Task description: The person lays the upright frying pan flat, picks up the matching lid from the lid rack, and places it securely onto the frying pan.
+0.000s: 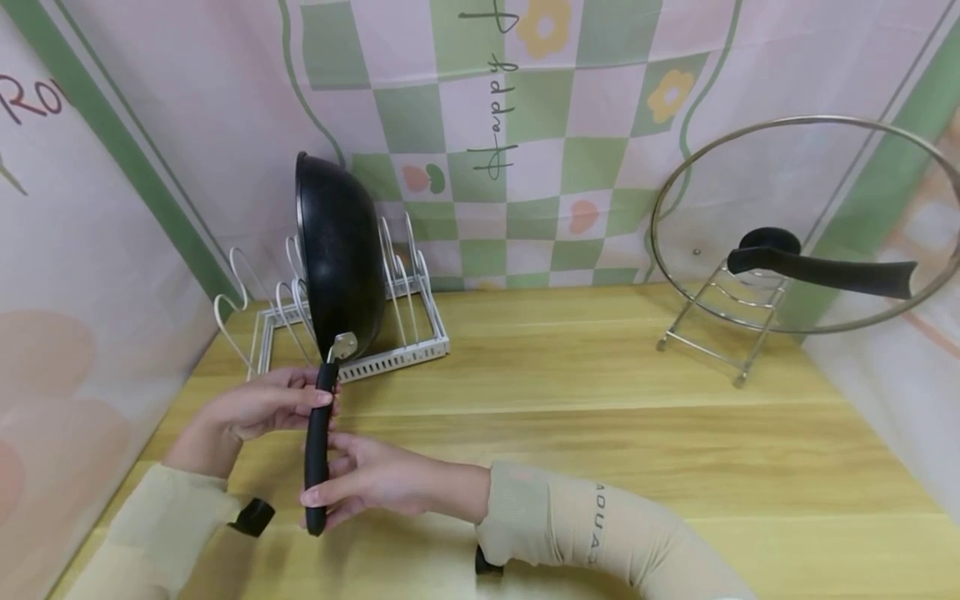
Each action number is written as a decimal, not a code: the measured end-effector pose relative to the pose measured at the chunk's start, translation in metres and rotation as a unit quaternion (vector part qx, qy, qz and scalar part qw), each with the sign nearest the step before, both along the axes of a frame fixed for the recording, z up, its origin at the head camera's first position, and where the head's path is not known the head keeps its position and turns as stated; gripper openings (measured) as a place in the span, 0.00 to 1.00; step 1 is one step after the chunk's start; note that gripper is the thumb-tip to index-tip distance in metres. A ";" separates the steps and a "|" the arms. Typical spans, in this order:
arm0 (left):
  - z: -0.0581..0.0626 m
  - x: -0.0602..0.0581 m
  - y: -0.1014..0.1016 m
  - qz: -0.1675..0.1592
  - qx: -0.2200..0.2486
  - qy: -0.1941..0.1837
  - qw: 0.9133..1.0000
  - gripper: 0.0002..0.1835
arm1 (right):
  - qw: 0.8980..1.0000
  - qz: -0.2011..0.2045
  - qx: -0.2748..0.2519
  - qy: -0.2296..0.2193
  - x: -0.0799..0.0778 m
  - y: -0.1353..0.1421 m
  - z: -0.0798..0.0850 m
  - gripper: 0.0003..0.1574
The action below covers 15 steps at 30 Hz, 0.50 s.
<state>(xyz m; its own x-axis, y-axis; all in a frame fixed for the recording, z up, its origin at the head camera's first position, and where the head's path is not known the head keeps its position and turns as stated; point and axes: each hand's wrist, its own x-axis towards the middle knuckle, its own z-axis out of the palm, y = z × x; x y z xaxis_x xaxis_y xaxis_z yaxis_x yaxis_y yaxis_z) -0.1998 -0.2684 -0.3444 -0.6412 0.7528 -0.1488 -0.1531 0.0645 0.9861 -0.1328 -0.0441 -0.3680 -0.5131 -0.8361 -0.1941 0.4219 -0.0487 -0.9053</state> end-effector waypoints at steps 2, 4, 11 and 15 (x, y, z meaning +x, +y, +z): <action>0.000 0.001 0.000 0.002 -0.001 0.003 1.000 0.06 | 1.000 -0.003 0.003 0.001 0.000 0.000 0.000 0.44; 0.000 0.001 0.001 0.004 -0.004 0.007 1.000 0.06 | 1.000 -0.006 0.005 0.003 0.001 -0.001 0.000 0.45; -0.003 0.001 0.004 0.001 -0.009 0.025 1.000 0.04 | 1.000 -0.016 0.009 0.019 0.000 0.000 -0.006 0.46; -0.005 0.001 0.004 0.003 -0.008 0.029 1.000 0.03 | 0.999 -0.015 0.014 0.026 -0.001 0.002 -0.008 0.47</action>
